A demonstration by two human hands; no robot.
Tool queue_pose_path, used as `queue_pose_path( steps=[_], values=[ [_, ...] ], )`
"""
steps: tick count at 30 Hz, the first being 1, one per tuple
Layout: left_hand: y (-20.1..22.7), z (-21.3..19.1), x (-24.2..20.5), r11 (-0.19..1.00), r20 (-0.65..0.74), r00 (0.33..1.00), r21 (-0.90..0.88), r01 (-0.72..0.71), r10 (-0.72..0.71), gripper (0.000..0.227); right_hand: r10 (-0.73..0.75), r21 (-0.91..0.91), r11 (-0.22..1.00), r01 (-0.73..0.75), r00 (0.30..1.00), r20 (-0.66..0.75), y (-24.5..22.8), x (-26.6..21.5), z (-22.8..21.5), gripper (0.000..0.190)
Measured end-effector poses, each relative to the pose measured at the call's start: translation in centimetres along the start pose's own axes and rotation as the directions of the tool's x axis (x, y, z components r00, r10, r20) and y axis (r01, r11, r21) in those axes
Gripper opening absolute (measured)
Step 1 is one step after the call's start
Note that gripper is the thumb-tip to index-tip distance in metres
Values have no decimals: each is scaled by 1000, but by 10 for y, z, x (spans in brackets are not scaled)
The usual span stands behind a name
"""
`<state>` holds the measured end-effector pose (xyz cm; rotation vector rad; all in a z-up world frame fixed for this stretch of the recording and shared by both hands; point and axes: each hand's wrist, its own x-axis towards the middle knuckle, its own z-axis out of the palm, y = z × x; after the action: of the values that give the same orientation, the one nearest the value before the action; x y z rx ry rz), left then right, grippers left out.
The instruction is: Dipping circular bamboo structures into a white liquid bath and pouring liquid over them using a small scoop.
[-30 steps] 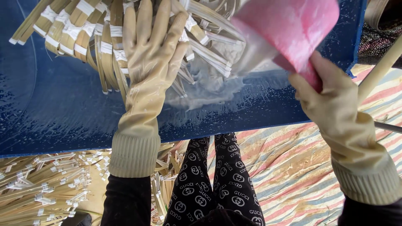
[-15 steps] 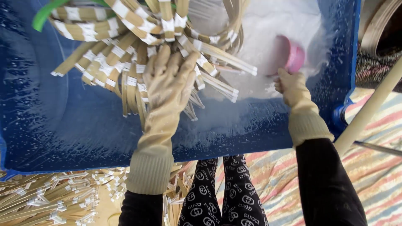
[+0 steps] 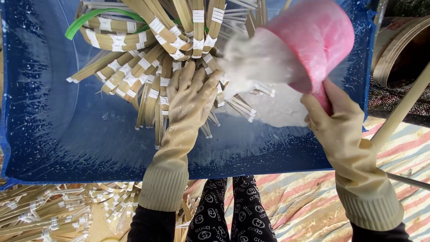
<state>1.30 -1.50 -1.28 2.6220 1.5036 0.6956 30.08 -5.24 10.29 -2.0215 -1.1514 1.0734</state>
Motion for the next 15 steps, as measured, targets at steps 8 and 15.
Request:
queue_pose_path(
  steps=[8,15],
  values=[
    [4,-10,3,999,-17,1000,-39,14,-14,39,-45,33,998,49,992,-119,62,51,10,33],
    [6,-1,-1,997,8,998,52,63,-63,47,-182,-660,751,-37,949,-259,296,128,40,27]
  ],
)
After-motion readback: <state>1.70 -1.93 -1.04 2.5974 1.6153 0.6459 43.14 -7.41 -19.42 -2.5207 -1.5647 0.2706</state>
